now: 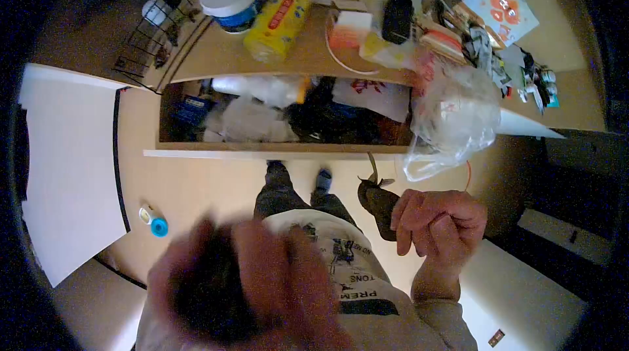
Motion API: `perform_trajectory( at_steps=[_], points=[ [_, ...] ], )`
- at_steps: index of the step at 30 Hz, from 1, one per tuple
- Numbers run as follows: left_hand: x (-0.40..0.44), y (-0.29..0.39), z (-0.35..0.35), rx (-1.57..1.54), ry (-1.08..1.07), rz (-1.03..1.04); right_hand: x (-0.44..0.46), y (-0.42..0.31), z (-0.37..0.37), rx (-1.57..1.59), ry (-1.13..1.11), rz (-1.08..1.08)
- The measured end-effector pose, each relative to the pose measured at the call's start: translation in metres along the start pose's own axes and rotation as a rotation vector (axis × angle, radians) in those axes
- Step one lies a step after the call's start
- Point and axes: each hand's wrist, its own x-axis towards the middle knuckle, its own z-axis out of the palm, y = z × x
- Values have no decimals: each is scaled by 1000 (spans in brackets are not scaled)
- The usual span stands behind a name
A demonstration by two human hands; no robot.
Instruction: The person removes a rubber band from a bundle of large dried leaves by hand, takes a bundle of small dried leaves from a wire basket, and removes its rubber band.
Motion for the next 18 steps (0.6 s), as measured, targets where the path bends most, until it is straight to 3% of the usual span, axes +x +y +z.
perform_trajectory(
  at_steps=[2, 3, 4, 7, 9, 11, 12, 13, 14, 15, 17, 18],
  points=[
    [12, 50, -11, -178, 320, -69, 6, -1, 11, -15, 13, 18],
    [22, 79, -13, -298, 577, -48, 9, 0, 18, -37, 31, 42],
    [25, 111, -43, -360, 494, 12, 12, 2, 24, -20, 20, 31],
    [54, 233, -123, -89, 525, 166, 18, 6, 45, 5, 37, 38],
    [85, 321, -187, 380, 461, 334, 22, 10, 64, 33, 45, 15],
    [124, 354, -203, 1098, 909, 569, 26, 11, 84, -19, 101, 30],
    [131, 369, -217, 1100, 901, 564, 23, 15, 88, -20, 123, 45],
    [135, 387, -230, 2004, 887, 466, 22, 17, 91, -23, 128, 40],
    [139, 398, -237, 2903, 720, 265, 21, 19, 95, 13, 124, 51],
    [140, 399, -238, 2902, 707, 270, 20, 21, 97, 47, 121, 62],
    [139, 399, -239, 3252, 354, 359, 20, 24, 104, 58, 141, 43],
    [142, 399, -233, 3266, 388, 315, 20, 24, 106, 54, 145, 34]
  ],
)
